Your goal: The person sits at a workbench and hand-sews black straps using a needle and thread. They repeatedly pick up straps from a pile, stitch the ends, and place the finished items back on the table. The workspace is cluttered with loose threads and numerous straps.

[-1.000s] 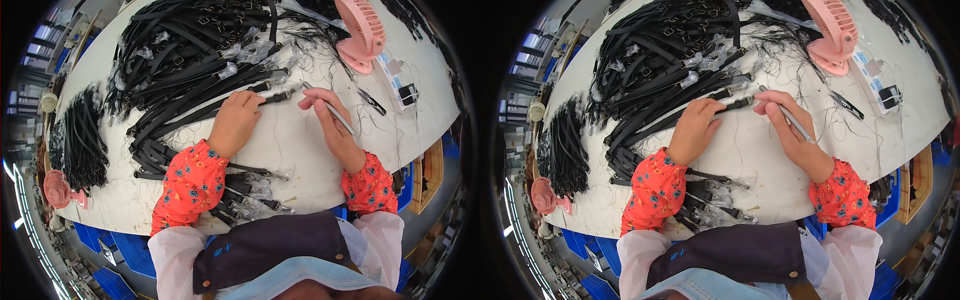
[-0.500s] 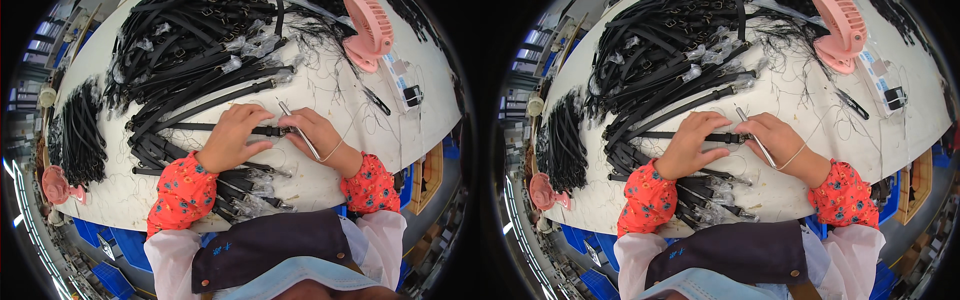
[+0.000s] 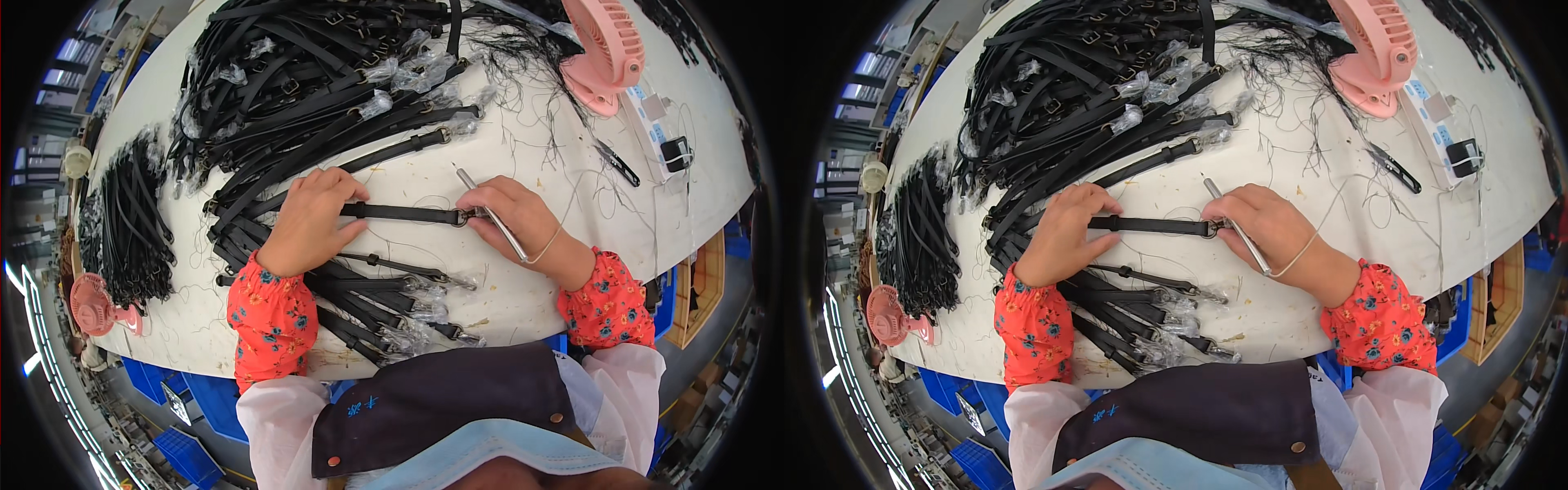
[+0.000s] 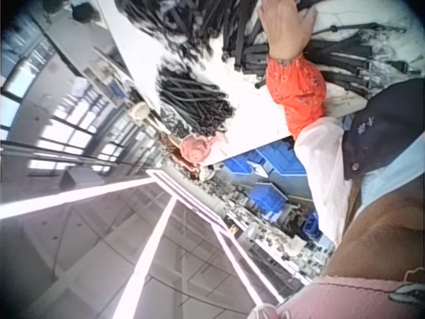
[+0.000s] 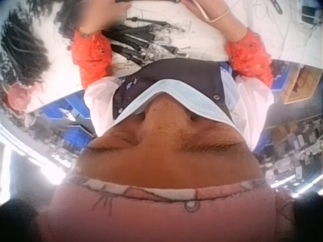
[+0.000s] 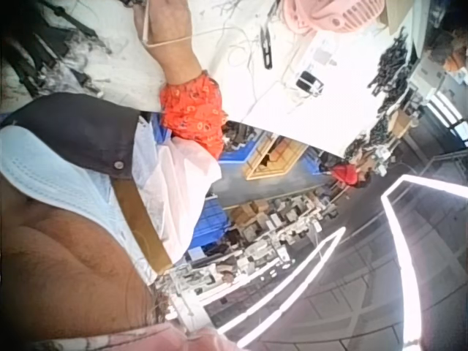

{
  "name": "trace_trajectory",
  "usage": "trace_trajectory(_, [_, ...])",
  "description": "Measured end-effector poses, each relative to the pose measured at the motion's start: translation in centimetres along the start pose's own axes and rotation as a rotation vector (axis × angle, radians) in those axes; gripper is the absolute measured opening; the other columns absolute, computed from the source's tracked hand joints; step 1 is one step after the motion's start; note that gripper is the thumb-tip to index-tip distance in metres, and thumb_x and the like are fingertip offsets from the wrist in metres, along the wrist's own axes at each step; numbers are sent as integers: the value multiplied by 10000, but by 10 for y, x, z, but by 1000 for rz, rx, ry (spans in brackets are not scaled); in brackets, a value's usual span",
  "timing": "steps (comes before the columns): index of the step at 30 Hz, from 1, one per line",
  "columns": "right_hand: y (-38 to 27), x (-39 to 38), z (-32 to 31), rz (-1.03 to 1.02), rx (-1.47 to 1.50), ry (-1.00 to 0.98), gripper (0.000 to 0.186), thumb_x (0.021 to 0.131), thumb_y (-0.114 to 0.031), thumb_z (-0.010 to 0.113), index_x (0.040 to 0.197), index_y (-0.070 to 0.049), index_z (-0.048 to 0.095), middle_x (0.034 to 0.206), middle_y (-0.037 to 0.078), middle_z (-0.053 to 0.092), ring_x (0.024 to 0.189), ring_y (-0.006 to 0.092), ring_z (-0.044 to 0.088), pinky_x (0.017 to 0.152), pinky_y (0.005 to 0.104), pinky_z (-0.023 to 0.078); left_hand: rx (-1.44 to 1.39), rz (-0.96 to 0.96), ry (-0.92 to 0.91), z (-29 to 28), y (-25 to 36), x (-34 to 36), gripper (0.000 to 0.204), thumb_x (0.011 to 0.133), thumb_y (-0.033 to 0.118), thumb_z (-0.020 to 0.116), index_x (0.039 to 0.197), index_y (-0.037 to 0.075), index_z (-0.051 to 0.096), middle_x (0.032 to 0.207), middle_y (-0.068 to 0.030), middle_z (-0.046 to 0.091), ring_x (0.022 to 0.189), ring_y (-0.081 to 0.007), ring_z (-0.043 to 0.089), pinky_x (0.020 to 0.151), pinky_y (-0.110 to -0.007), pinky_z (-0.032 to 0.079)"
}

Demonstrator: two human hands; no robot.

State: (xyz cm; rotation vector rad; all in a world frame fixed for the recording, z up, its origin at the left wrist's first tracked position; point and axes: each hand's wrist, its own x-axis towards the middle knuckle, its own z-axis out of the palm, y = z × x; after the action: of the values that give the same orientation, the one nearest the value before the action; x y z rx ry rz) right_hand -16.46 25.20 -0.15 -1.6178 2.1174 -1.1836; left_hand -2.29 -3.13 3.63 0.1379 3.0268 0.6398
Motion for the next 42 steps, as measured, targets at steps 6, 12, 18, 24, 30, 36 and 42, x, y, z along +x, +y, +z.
trace_trajectory(6, [-2, 0, 5, 113, 130, 128, 244, 981, -101, 630, 1217, -51, 596, 991, 111, 688, 902, 247, 663, 807, 348, 526, -135, 147, 93, 16, 43, 15, 412, 772, 100, 806, 1138, 83, 619, 1174, -120, 595, 1051, -350, 586, 902, -427, 466])
trace_trajectory(12, [-6, -3, -2, 293, 735, 126, 289, 1086, -244, 507, 1218, -4, 600, 943, 54, 701, 834, 118, 661, 776, 281, 518, -214, 167, 92, 49, 47, 28, 256, 806, 72, 773, 1025, 56, 642, 1042, -111, 616, 940, -322, 616, 806, -395, 499])
trace_trajectory(18, [-8, -2, -4, 435, 743, -94, 354, 1097, -284, 477, 1099, 23, 654, 885, 53, 679, 741, 111, 644, 707, 272, 521, -504, 95, 98, 57, 36, 30, 115, 852, 7, 722, 952, 17, 667, 857, -105, 619, 715, -235, 606, 657, -327, 494])
trace_trajectory(24, [-10, 0, -1, 452, 747, -89, 365, 1096, -276, 471, 1053, 30, 665, 927, 58, 672, 699, 106, 631, 657, 256, 513, -579, 38, 134, 58, 38, 32, 90, 886, 22, 717, 958, 7, 666, 808, -105, 646, 698, -202, 600, 655, -310, 489])
trace_trajectory(30, [-9, 1, -1, 460, 723, -114, 370, 1098, -274, 465, 1041, 30, 668, 984, 61, 670, 702, 104, 627, 657, 260, 515, -584, 10, 138, 59, 38, 32, 82, 899, 32, 716, 954, 5, 662, 798, -101, 654, 696, -193, 606, 657, -307, 491])
trace_trajectory(36, [-10, 2, 0, 445, 703, -104, 373, 1098, -281, 464, 1047, 28, 666, 961, 57, 671, 707, 103, 629, 655, 257, 517, -576, 0, 137, 60, 37, 33, 84, 896, 35, 720, 952, 10, 664, 793, -94, 660, 692, -188, 610, 653, -304, 492])
trace_trajectory(42, [-9, 2, 0, 452, 705, -115, 369, 1096, -289, 470, 1058, 21, 667, 931, 55, 672, 709, 104, 632, 655, 255, 518, -606, -9, 129, 62, 35, 32, 91, 923, 31, 695, 1000, 12, 651, 811, -91, 684, 705, -157, 623, 655, -286, 501])
